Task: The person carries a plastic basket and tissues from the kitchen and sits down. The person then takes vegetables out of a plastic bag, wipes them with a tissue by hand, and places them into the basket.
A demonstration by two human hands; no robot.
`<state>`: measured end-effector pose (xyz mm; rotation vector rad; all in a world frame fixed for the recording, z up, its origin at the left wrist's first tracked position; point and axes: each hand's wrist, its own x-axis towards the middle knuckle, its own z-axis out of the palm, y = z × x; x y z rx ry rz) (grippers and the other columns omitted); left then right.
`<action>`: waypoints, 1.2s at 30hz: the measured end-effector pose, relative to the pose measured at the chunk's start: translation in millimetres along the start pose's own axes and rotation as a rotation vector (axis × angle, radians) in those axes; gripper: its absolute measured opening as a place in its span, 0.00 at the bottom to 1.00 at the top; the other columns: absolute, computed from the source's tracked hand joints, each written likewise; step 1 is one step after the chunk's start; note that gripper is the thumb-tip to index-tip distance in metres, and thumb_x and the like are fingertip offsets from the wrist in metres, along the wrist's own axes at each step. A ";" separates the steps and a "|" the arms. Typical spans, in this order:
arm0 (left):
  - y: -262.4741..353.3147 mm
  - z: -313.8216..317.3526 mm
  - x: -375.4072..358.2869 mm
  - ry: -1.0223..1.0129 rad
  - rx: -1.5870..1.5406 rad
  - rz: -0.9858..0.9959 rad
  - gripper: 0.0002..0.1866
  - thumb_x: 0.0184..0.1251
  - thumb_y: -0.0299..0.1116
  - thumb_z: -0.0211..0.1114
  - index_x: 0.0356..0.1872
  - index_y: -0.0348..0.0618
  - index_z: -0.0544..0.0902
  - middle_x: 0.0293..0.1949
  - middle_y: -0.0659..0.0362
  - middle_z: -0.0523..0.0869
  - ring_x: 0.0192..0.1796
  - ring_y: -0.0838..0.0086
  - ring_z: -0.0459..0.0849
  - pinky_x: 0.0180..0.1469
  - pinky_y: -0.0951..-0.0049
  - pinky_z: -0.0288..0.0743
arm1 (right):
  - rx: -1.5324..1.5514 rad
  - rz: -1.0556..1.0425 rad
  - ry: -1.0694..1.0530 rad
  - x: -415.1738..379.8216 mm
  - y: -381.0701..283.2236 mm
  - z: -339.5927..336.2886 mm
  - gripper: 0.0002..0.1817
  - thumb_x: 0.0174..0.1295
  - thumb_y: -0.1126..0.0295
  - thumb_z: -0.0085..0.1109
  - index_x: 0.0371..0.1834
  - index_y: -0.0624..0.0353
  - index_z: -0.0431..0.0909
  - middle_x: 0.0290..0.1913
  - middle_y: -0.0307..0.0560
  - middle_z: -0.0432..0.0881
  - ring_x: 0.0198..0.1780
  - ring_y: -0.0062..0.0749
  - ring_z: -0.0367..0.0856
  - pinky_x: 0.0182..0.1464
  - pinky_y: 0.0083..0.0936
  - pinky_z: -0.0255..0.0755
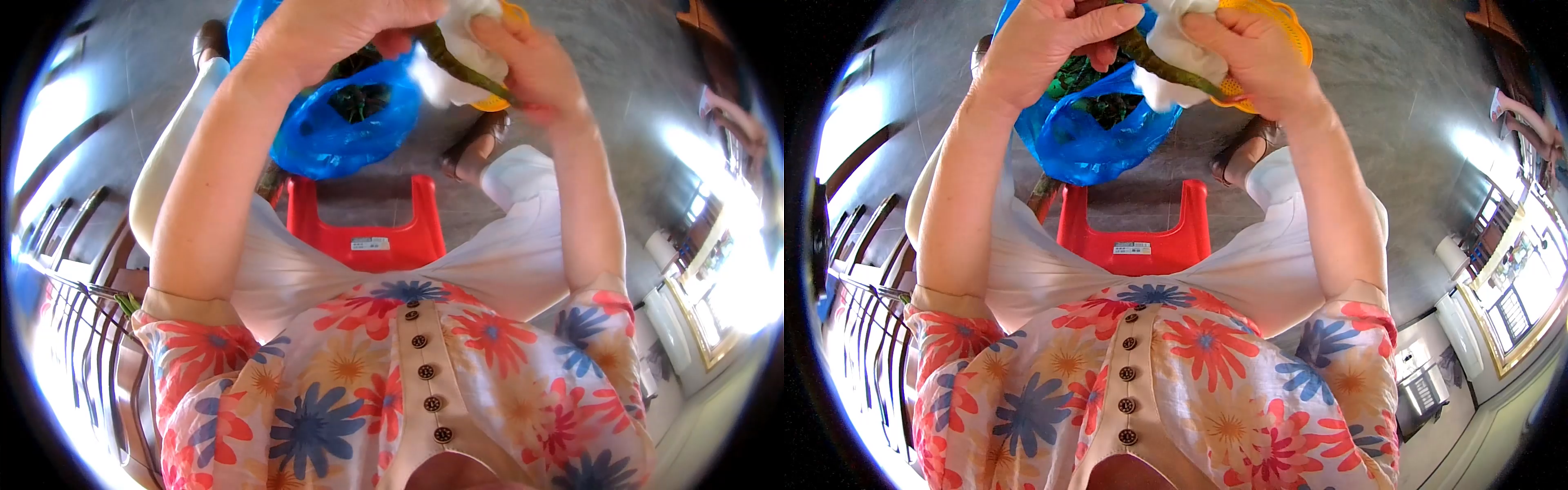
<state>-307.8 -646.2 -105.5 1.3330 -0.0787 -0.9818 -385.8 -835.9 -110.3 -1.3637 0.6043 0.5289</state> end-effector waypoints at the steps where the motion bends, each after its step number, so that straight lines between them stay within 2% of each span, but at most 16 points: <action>1: -1.8 1.0 0.6 0.026 0.022 -0.006 0.08 0.60 0.29 0.64 0.36 0.35 0.79 0.24 0.63 0.80 0.22 0.82 0.76 0.24 0.83 0.69 | 0.074 0.017 -0.029 -0.3 -3.9 -2.9 0.15 0.64 0.61 0.54 0.42 0.62 0.77 0.33 0.36 0.78 0.32 0.15 0.75 0.31 0.16 0.69; 4: -1.6 3.6 1.3 0.078 0.098 -0.065 0.08 0.60 0.30 0.64 0.35 0.36 0.79 0.24 0.63 0.80 0.22 0.82 0.76 0.24 0.83 0.69 | -0.326 -0.088 -0.312 -3.3 -14.9 -19.4 0.16 0.63 0.59 0.55 0.36 0.63 0.79 0.27 0.33 0.79 0.27 0.11 0.73 0.27 0.11 0.65; 7: -5.6 7.9 0.3 0.053 0.105 -0.069 0.07 0.60 0.29 0.63 0.35 0.36 0.79 0.26 0.63 0.81 0.24 0.82 0.77 0.26 0.83 0.71 | -0.378 -0.071 -0.452 -3.8 -11.6 -10.5 0.16 0.62 0.59 0.56 0.40 0.62 0.79 0.32 0.33 0.80 0.32 0.12 0.74 0.32 0.13 0.67; 11: -13.7 11.9 0.9 -0.033 -0.027 0.008 0.06 0.61 0.28 0.62 0.35 0.35 0.78 0.29 0.62 0.81 0.29 0.83 0.78 0.30 0.83 0.73 | -0.280 -0.089 -0.390 -6.1 0.7 8.3 0.16 0.61 0.61 0.58 0.45 0.61 0.78 0.38 0.35 0.80 0.40 0.17 0.76 0.43 0.17 0.69; 14: -11.0 11.1 0.8 -0.041 0.085 0.075 0.06 0.62 0.28 0.62 0.36 0.36 0.78 0.28 0.62 0.81 0.27 0.82 0.78 0.29 0.83 0.72 | -0.208 -0.132 -0.348 -4.3 7.6 10.1 0.16 0.60 0.62 0.59 0.45 0.62 0.78 0.38 0.37 0.80 0.39 0.18 0.77 0.42 0.16 0.71; 20: -8.2 4.3 2.1 -0.034 -0.179 -0.031 0.06 0.62 0.27 0.61 0.38 0.37 0.78 0.29 0.60 0.82 0.25 0.80 0.78 0.29 0.83 0.73 | 0.123 0.102 -0.352 -4.3 -0.7 -5.1 0.15 0.59 0.65 0.59 0.45 0.65 0.77 0.39 0.40 0.81 0.38 0.23 0.80 0.38 0.18 0.75; 24: -7.7 1.8 0.5 -0.063 -0.331 -0.073 0.07 0.61 0.26 0.62 0.39 0.37 0.78 0.32 0.61 0.82 0.29 0.82 0.79 0.33 0.83 0.73 | 0.230 0.183 -0.459 -4.7 -10.9 -18.0 0.18 0.59 0.68 0.58 0.51 0.65 0.73 0.44 0.43 0.80 0.44 0.27 0.80 0.45 0.24 0.75; 25: -17.6 2.5 1.3 -0.004 -0.259 0.019 0.11 0.62 0.36 0.60 0.40 0.41 0.81 0.31 0.58 0.84 0.27 0.76 0.83 0.35 0.76 0.78 | 0.292 0.124 -0.398 -3.3 -3.1 -17.9 0.18 0.60 0.70 0.56 0.52 0.66 0.71 0.47 0.45 0.78 0.47 0.29 0.79 0.48 0.28 0.75; 28: -15.0 -0.5 0.4 -0.087 -0.405 -0.009 0.14 0.64 0.31 0.60 0.49 0.39 0.76 0.38 0.58 0.82 0.29 0.78 0.83 0.37 0.79 0.80 | 0.341 0.047 -0.325 -9.8 -5.4 -18.9 0.17 0.61 0.71 0.54 0.52 0.66 0.71 0.47 0.45 0.78 0.46 0.30 0.79 0.48 0.30 0.76; 29: -14.0 -1.4 0.7 -0.098 -0.433 0.015 0.13 0.64 0.32 0.60 0.48 0.39 0.77 0.35 0.58 0.83 0.29 0.78 0.83 0.37 0.78 0.80 | 0.292 0.024 -0.307 -11.8 -5.9 -20.9 0.17 0.63 0.70 0.53 0.52 0.67 0.70 0.47 0.47 0.78 0.45 0.32 0.80 0.47 0.31 0.76; 32: -8.2 2.2 -1.2 -0.085 -0.464 0.006 0.13 0.65 0.32 0.59 0.49 0.40 0.76 0.35 0.59 0.82 0.30 0.78 0.83 0.37 0.78 0.79 | 0.368 0.048 -0.347 -6.4 -2.7 -33.3 0.19 0.65 0.65 0.49 0.53 0.69 0.69 0.46 0.49 0.78 0.45 0.34 0.80 0.45 0.32 0.77; 34: -9.9 -1.7 0.4 -0.068 -0.488 0.005 0.13 0.65 0.32 0.58 0.49 0.40 0.76 0.35 0.58 0.82 0.29 0.78 0.83 0.36 0.78 0.79 | 0.331 0.002 -0.418 -10.2 -9.4 -34.9 0.24 0.68 0.57 0.42 0.59 0.64 0.64 0.50 0.52 0.76 0.48 0.39 0.79 0.42 0.37 0.78; 36: -9.8 -7.8 0.2 -0.075 -0.494 0.025 0.13 0.66 0.31 0.57 0.49 0.40 0.76 0.36 0.58 0.82 0.28 0.78 0.82 0.34 0.79 0.78 | 0.371 -0.039 -0.464 -14.4 -13.6 -35.4 0.25 0.69 0.55 0.38 0.62 0.61 0.61 0.53 0.53 0.74 0.50 0.42 0.77 0.43 0.41 0.77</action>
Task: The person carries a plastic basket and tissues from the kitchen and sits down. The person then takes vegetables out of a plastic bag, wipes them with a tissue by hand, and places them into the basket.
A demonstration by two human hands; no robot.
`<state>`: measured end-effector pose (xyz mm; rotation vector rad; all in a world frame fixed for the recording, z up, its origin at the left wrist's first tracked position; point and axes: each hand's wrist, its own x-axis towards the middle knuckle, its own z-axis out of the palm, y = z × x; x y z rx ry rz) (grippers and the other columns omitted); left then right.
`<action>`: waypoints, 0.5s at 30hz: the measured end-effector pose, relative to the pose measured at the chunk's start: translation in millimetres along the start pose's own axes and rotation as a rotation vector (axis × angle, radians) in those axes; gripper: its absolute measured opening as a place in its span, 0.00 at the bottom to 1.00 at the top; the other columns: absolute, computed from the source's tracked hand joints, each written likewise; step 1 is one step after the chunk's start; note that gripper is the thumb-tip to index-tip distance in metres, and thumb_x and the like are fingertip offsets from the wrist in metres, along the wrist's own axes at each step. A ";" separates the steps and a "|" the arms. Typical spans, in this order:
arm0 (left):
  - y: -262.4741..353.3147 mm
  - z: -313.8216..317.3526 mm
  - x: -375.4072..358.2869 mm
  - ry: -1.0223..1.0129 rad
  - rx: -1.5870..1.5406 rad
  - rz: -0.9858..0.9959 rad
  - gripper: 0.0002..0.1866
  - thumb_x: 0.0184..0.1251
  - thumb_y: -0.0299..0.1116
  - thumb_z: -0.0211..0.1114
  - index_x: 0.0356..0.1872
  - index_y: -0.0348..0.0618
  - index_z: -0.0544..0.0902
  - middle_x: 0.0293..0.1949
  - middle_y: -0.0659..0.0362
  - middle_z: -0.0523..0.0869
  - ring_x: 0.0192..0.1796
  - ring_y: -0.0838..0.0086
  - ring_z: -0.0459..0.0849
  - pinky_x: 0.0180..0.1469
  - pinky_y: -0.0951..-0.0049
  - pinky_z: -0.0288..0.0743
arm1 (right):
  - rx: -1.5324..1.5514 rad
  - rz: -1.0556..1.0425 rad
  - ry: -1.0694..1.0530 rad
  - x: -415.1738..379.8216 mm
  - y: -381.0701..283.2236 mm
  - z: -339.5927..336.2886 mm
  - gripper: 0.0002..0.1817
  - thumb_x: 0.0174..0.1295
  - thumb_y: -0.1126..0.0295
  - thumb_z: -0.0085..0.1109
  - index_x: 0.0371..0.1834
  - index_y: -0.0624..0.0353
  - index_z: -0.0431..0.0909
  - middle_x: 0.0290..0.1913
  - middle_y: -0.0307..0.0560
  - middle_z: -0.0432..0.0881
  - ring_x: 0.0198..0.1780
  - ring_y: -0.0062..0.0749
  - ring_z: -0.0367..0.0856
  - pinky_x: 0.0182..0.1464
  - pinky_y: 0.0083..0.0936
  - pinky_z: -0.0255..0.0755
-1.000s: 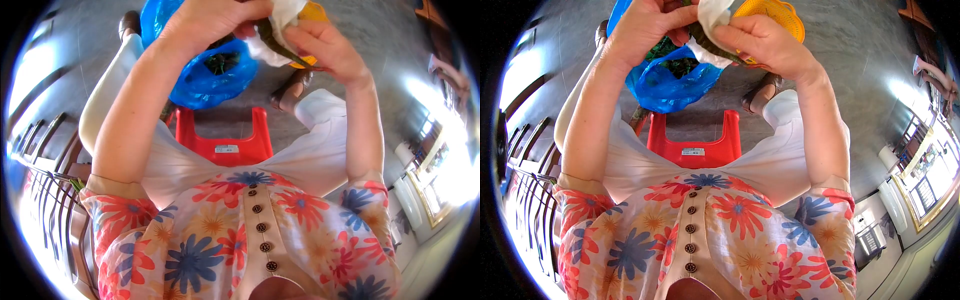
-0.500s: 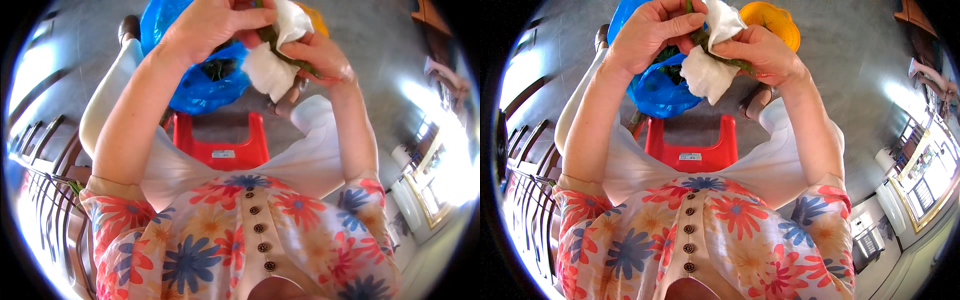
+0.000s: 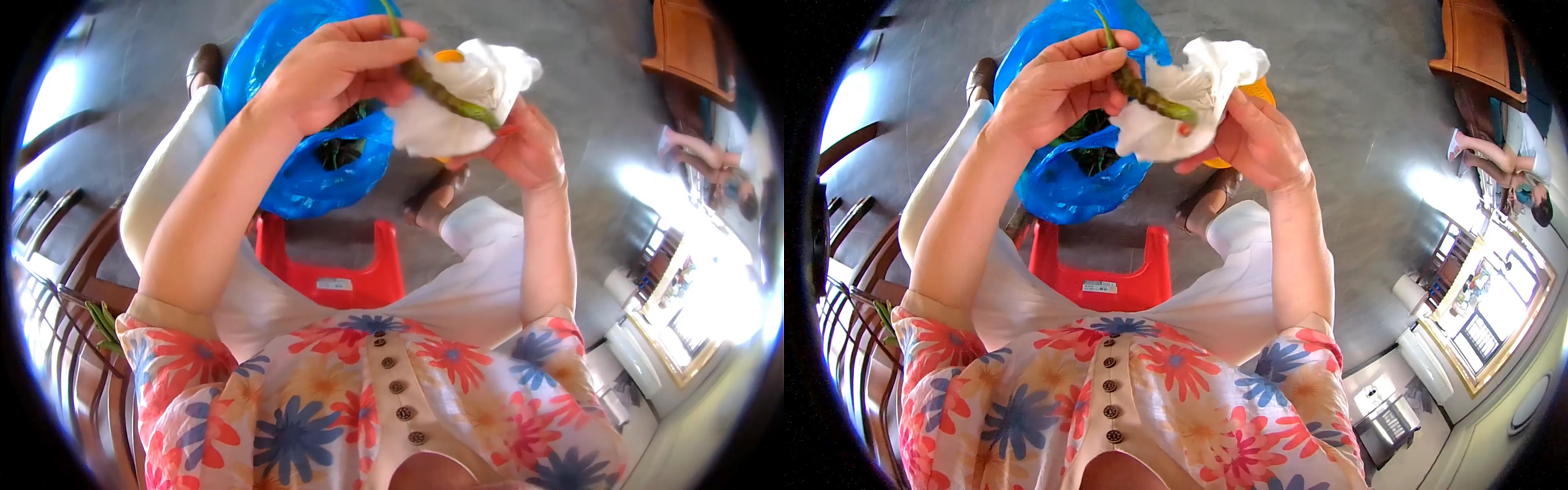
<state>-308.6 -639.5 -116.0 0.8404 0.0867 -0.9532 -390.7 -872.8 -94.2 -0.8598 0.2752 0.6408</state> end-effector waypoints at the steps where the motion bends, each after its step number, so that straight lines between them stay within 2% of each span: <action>1: 1.7 -2.1 0.1 -0.018 0.004 0.013 0.13 0.66 0.31 0.56 0.49 0.40 0.76 0.36 0.58 0.82 0.28 0.78 0.82 0.34 0.79 0.78 | 0.000 -0.036 0.061 0.9 -1.2 4.0 0.27 0.69 0.53 0.37 0.65 0.57 0.57 0.57 0.54 0.71 0.55 0.46 0.74 0.46 0.47 0.74; 4: 2.7 0.4 0.3 -0.013 0.037 0.021 0.13 0.66 0.31 0.56 0.49 0.40 0.76 0.35 0.58 0.82 0.27 0.79 0.80 0.33 0.80 0.76 | -0.014 -0.052 0.004 2.1 -2.9 -0.9 0.34 0.65 0.47 0.39 0.68 0.58 0.50 0.66 0.53 0.59 0.66 0.52 0.59 0.58 0.55 0.63; 7: 0.6 0.2 0.8 -0.015 0.071 0.029 0.13 0.66 0.31 0.57 0.49 0.40 0.76 0.34 0.59 0.82 0.27 0.79 0.80 0.33 0.80 0.77 | -0.065 -0.079 0.027 1.5 -2.4 -0.4 0.36 0.64 0.45 0.40 0.68 0.58 0.50 0.66 0.53 0.59 0.67 0.52 0.57 0.59 0.55 0.61; 10: 0.4 0.6 0.4 0.002 0.142 0.052 0.13 0.65 0.31 0.59 0.49 0.41 0.76 0.33 0.60 0.82 0.27 0.80 0.80 0.33 0.81 0.76 | -0.001 -0.057 -0.021 -1.3 -2.3 -4.8 0.35 0.64 0.47 0.40 0.68 0.59 0.50 0.66 0.54 0.59 0.67 0.52 0.58 0.61 0.53 0.60; 13: -0.6 7.8 -1.4 0.035 0.295 0.094 0.12 0.63 0.31 0.61 0.47 0.41 0.77 0.32 0.62 0.81 0.27 0.82 0.79 0.32 0.82 0.75 | -0.011 0.074 -0.005 -4.8 -4.7 -3.3 0.32 0.66 0.52 0.42 0.66 0.62 0.54 0.64 0.54 0.63 0.65 0.48 0.62 0.61 0.46 0.62; 15: -3.4 16.5 -2.7 0.057 0.430 0.105 0.12 0.62 0.30 0.62 0.45 0.40 0.78 0.31 0.63 0.80 0.26 0.84 0.78 0.32 0.83 0.74 | -0.178 0.141 -0.024 1.6 -2.7 12.7 0.25 0.67 0.58 0.41 0.61 0.64 0.61 0.55 0.51 0.71 0.53 0.37 0.72 0.52 0.35 0.69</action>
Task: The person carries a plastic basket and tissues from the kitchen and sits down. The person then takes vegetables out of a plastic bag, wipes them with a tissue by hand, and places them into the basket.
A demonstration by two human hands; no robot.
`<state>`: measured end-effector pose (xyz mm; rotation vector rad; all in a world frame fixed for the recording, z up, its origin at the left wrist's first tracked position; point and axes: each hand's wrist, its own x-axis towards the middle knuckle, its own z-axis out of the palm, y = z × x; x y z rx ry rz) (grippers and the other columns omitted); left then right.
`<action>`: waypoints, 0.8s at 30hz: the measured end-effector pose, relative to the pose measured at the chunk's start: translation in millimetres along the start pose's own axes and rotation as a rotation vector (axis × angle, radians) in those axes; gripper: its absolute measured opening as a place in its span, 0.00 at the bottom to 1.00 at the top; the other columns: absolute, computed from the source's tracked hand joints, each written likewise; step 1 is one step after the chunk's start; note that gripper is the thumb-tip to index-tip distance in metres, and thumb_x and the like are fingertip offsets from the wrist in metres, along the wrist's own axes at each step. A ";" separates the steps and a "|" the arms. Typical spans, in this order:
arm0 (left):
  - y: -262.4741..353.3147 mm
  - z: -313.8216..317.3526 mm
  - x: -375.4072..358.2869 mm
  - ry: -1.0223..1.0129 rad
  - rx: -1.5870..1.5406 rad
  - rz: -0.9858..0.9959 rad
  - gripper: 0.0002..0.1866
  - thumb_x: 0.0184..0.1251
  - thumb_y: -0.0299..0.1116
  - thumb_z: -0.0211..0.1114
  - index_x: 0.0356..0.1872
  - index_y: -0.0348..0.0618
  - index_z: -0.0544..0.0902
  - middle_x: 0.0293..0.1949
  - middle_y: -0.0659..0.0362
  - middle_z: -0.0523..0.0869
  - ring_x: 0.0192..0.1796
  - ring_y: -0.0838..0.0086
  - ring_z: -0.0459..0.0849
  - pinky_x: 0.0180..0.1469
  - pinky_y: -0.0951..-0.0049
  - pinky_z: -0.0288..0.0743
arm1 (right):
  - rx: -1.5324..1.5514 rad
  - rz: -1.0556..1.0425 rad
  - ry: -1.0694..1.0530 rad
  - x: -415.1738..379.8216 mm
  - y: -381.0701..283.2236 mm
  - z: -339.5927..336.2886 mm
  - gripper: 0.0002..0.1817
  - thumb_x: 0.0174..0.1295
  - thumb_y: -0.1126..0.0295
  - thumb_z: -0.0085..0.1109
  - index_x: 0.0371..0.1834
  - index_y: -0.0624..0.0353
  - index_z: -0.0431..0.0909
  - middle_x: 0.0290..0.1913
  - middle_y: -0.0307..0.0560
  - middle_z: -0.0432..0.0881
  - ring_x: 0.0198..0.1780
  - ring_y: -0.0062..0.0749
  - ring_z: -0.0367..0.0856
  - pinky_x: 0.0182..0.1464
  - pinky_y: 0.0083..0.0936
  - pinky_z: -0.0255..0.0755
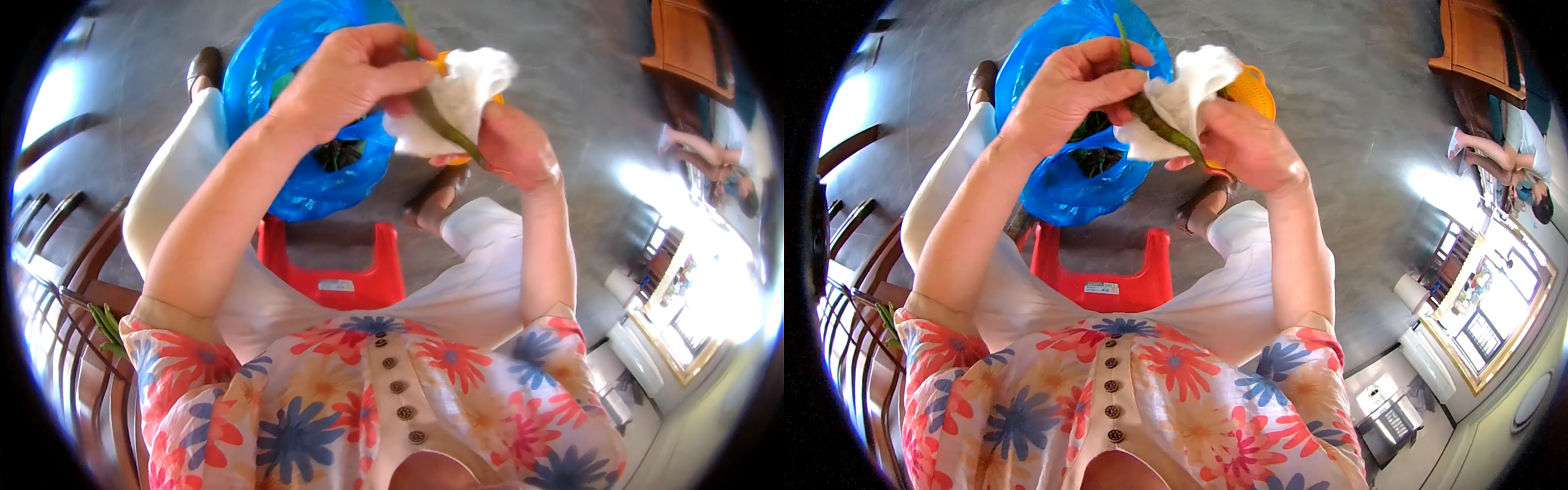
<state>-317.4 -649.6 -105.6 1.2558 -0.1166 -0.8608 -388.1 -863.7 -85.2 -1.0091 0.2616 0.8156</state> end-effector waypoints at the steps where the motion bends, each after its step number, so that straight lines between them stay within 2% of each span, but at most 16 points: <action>1: -6.2 4.5 0.7 -0.012 0.020 0.059 0.10 0.61 0.30 0.62 0.43 0.39 0.79 0.30 0.65 0.79 0.26 0.86 0.75 0.31 0.85 0.71 | -0.083 0.034 -0.006 3.5 1.6 6.6 0.22 0.68 0.60 0.40 0.59 0.64 0.64 0.50 0.49 0.75 0.47 0.32 0.76 0.47 0.30 0.73; 2: -6.6 7.7 -1.2 -0.010 0.119 0.061 0.10 0.61 0.29 0.63 0.43 0.39 0.79 0.29 0.65 0.79 0.26 0.86 0.75 0.30 0.84 0.71 | -0.195 0.087 0.116 10.0 14.7 7.7 0.18 0.66 0.64 0.45 0.53 0.64 0.71 0.41 0.40 0.77 0.40 0.20 0.74 0.42 0.19 0.70; 5: -9.8 9.5 -6.0 -0.016 0.313 0.089 0.10 0.60 0.28 0.63 0.42 0.38 0.79 0.29 0.66 0.79 0.28 0.87 0.74 0.32 0.84 0.71 | -0.448 0.251 0.105 19.6 21.5 16.7 0.15 0.64 0.63 0.50 0.46 0.64 0.75 0.37 0.34 0.77 0.37 0.16 0.71 0.39 0.17 0.68; 6: -12.7 7.6 -4.9 -0.008 0.389 0.128 0.10 0.60 0.28 0.63 0.42 0.38 0.79 0.28 0.66 0.79 0.28 0.87 0.74 0.32 0.84 0.71 | -0.383 0.173 0.110 19.6 22.1 22.5 0.14 0.62 0.63 0.52 0.44 0.62 0.77 0.37 0.34 0.78 0.38 0.17 0.73 0.41 0.18 0.69; 12: -1.9 4.5 -5.6 0.082 0.609 0.232 0.08 0.59 0.27 0.64 0.40 0.38 0.80 0.27 0.66 0.79 0.30 0.88 0.74 0.34 0.85 0.72 | -0.531 0.132 0.166 17.5 26.5 15.4 0.13 0.61 0.65 0.55 0.44 0.62 0.76 0.37 0.38 0.80 0.40 0.19 0.75 0.44 0.20 0.70; 14: -0.1 4.9 -5.5 0.108 0.668 0.287 0.09 0.59 0.28 0.65 0.39 0.38 0.80 0.28 0.66 0.79 0.31 0.89 0.74 0.35 0.85 0.72 | -0.533 0.151 0.158 17.0 23.4 16.0 0.13 0.62 0.64 0.54 0.44 0.62 0.77 0.37 0.38 0.80 0.39 0.19 0.76 0.42 0.19 0.70; 17: -4.8 5.8 -4.2 0.065 0.667 0.295 0.13 0.58 0.29 0.65 0.44 0.37 0.79 0.30 0.65 0.79 0.32 0.87 0.75 0.36 0.85 0.72 | -0.521 0.139 0.124 19.9 31.3 9.6 0.14 0.62 0.63 0.54 0.44 0.61 0.77 0.36 0.37 0.80 0.36 0.18 0.76 0.38 0.18 0.70; 20: -7.0 1.0 0.3 -0.060 0.361 0.211 0.18 0.58 0.29 0.66 0.50 0.35 0.76 0.33 0.63 0.78 0.31 0.85 0.76 0.34 0.84 0.72 | -0.471 0.117 0.107 18.8 33.7 9.2 0.14 0.63 0.62 0.52 0.43 0.61 0.77 0.35 0.36 0.80 0.35 0.17 0.76 0.35 0.18 0.70; 23: 1.8 -4.6 -0.1 -0.104 0.090 -0.059 0.22 0.58 0.29 0.65 0.53 0.33 0.73 0.34 0.62 0.78 0.30 0.82 0.77 0.32 0.83 0.71 | -0.314 0.079 0.125 19.7 40.0 8.8 0.16 0.65 0.60 0.51 0.43 0.62 0.77 0.35 0.37 0.80 0.34 0.17 0.76 0.35 0.18 0.70; 24: -2.6 -6.0 1.2 -0.115 0.076 -0.057 0.20 0.58 0.28 0.65 0.51 0.33 0.74 0.34 0.61 0.80 0.31 0.80 0.79 0.31 0.83 0.71 | -0.247 0.061 0.136 20.6 41.3 8.9 0.17 0.65 0.59 0.50 0.43 0.63 0.77 0.35 0.38 0.80 0.34 0.17 0.76 0.35 0.18 0.70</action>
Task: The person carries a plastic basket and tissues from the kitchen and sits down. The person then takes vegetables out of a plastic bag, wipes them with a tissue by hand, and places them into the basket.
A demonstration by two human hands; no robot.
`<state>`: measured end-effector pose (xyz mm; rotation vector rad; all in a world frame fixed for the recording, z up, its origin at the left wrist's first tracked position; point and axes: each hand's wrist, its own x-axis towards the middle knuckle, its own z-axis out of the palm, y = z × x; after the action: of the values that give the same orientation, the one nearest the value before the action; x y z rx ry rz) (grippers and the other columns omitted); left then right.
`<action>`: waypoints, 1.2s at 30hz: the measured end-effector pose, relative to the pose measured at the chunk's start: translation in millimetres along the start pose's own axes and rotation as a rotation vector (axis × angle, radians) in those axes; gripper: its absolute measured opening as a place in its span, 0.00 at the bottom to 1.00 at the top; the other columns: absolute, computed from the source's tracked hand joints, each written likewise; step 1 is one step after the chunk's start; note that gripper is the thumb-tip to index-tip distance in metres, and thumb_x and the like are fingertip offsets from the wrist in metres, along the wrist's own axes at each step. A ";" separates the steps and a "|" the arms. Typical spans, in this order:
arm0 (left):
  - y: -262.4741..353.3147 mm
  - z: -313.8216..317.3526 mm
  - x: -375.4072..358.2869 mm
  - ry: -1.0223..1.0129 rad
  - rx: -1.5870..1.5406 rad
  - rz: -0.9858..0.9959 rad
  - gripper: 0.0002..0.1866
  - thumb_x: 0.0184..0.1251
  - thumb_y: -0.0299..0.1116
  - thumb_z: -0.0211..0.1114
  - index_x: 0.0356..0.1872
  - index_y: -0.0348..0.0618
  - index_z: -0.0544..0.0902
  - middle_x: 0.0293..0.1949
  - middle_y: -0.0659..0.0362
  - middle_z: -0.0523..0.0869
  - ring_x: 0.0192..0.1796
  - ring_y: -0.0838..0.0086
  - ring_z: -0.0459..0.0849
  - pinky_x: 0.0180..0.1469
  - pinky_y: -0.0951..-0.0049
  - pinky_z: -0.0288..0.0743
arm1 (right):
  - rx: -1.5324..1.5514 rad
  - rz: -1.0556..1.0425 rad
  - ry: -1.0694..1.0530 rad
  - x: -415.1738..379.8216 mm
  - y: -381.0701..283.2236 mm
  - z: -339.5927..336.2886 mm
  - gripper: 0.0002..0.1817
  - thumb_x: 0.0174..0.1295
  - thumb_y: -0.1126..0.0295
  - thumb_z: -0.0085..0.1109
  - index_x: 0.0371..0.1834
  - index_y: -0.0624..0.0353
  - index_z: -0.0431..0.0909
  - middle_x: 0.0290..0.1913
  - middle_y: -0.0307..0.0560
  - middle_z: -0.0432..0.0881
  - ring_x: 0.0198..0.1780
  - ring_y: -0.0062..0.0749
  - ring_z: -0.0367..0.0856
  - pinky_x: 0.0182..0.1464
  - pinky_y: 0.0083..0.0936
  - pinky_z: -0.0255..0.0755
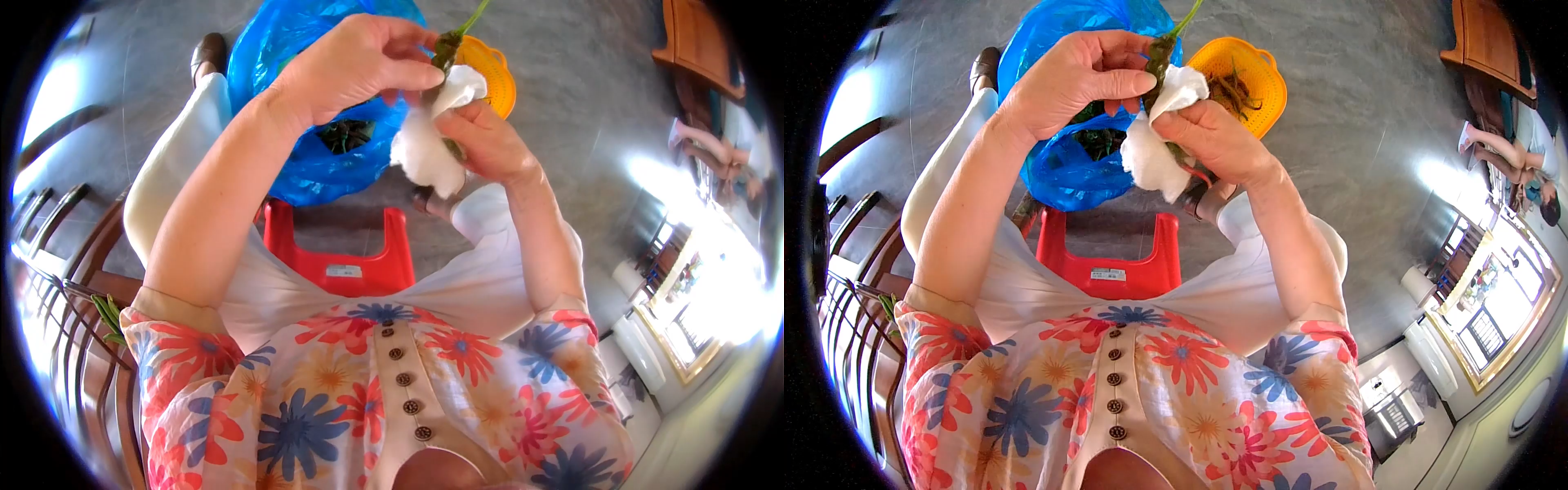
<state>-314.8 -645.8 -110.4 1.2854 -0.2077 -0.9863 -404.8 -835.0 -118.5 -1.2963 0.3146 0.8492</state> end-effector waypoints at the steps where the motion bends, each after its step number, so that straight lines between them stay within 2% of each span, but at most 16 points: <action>1: -1.2 1.7 -0.5 -0.013 -0.025 -0.014 0.20 0.58 0.28 0.65 0.51 0.33 0.74 0.35 0.60 0.81 0.31 0.80 0.80 0.31 0.83 0.71 | 0.062 -0.035 -0.006 -1.1 -2.0 0.4 0.19 0.65 0.57 0.50 0.43 0.63 0.77 0.35 0.38 0.80 0.34 0.17 0.76 0.36 0.18 0.70; 4: -3.9 7.1 -1.5 -0.043 -0.091 -0.010 0.19 0.58 0.28 0.65 0.50 0.34 0.75 0.35 0.59 0.83 0.32 0.79 0.80 0.33 0.82 0.73 | 0.184 -0.100 -0.016 -7.5 -18.4 8.3 0.25 0.64 0.50 0.49 0.44 0.66 0.77 0.35 0.39 0.79 0.36 0.18 0.76 0.39 0.17 0.71; 7: -7.7 10.0 -0.5 -0.034 -0.119 -0.032 0.18 0.58 0.28 0.65 0.49 0.35 0.76 0.35 0.60 0.82 0.32 0.80 0.80 0.34 0.82 0.74 | 0.135 -0.061 -0.006 -7.6 -16.1 3.3 0.25 0.64 0.50 0.49 0.44 0.66 0.77 0.35 0.39 0.80 0.36 0.18 0.77 0.40 0.17 0.72; 10: -12.5 12.4 1.4 -0.002 -0.207 -0.013 0.16 0.58 0.28 0.65 0.47 0.36 0.78 0.35 0.61 0.82 0.34 0.80 0.80 0.38 0.82 0.74 | 0.158 -0.107 0.060 -7.1 -13.8 4.4 0.24 0.65 0.51 0.49 0.44 0.65 0.77 0.35 0.39 0.80 0.33 0.16 0.75 0.36 0.16 0.70; 16: -16.7 13.8 5.9 0.070 -0.178 0.063 0.13 0.58 0.27 0.65 0.44 0.37 0.80 0.37 0.62 0.83 0.37 0.80 0.79 0.43 0.80 0.73 | 0.149 -0.183 0.190 0.8 -6.9 -5.0 0.21 0.64 0.54 0.52 0.42 0.64 0.77 0.33 0.37 0.79 0.31 0.15 0.75 0.33 0.14 0.69; 19: -11.1 13.8 5.3 0.076 -0.123 0.094 0.13 0.57 0.26 0.64 0.45 0.38 0.80 0.38 0.62 0.83 0.39 0.81 0.79 0.44 0.80 0.73 | 0.226 -0.154 0.176 -3.2 -15.2 -5.9 0.18 0.64 0.58 0.53 0.43 0.65 0.76 0.32 0.39 0.78 0.32 0.18 0.77 0.33 0.15 0.73; 22: -6.4 10.1 7.6 0.185 0.113 0.164 0.14 0.58 0.26 0.64 0.46 0.38 0.79 0.38 0.62 0.83 0.40 0.81 0.79 0.46 0.80 0.72 | 0.281 -0.120 0.180 -6.2 -22.5 -6.3 0.17 0.63 0.62 0.54 0.45 0.66 0.74 0.35 0.41 0.79 0.33 0.21 0.79 0.33 0.17 0.76; 25: -6.2 5.9 10.5 0.251 0.096 0.221 0.14 0.58 0.25 0.63 0.46 0.37 0.79 0.38 0.63 0.83 0.40 0.81 0.79 0.48 0.80 0.72 | 0.166 -0.062 0.144 -10.9 -28.5 -12.9 0.16 0.63 0.65 0.53 0.47 0.67 0.74 0.37 0.44 0.80 0.33 0.24 0.80 0.33 0.18 0.78; 29: -4.5 -3.9 12.5 0.380 0.278 0.338 0.13 0.59 0.26 0.64 0.46 0.36 0.79 0.38 0.62 0.83 0.41 0.81 0.79 0.47 0.81 0.72 | 0.067 -0.067 0.206 -12.6 -27.9 -25.8 0.16 0.61 0.66 0.54 0.47 0.67 0.74 0.38 0.45 0.81 0.32 0.23 0.80 0.33 0.18 0.77; 30: 3.3 0.6 10.3 0.402 0.080 0.281 0.08 0.60 0.23 0.61 0.40 0.36 0.78 0.33 0.64 0.81 0.33 0.84 0.77 0.38 0.83 0.72 | 0.006 -0.074 0.247 -14.9 -30.5 -29.3 0.16 0.61 0.67 0.54 0.47 0.67 0.74 0.38 0.45 0.81 0.32 0.23 0.80 0.33 0.18 0.77; 33: 3.8 -7.4 10.6 0.445 0.138 0.319 0.08 0.59 0.21 0.60 0.40 0.35 0.78 0.33 0.66 0.80 0.36 0.86 0.75 0.41 0.84 0.70 | -0.165 -0.088 0.332 -18.5 -32.8 -50.1 0.15 0.59 0.67 0.56 0.44 0.67 0.76 0.34 0.43 0.82 0.31 0.22 0.80 0.32 0.16 0.76; 36: 1.5 -8.1 10.3 0.427 -0.051 0.230 0.07 0.59 0.22 0.60 0.38 0.35 0.78 0.32 0.64 0.80 0.34 0.82 0.76 0.39 0.82 0.71 | -0.364 -0.074 0.267 -18.9 -31.5 -56.1 0.14 0.58 0.68 0.58 0.44 0.66 0.76 0.32 0.42 0.82 0.32 0.20 0.79 0.33 0.15 0.75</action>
<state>-302.8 -647.4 -115.6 1.3602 0.0013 -0.5030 -381.5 -895.0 -99.6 -1.7567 0.3289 0.6895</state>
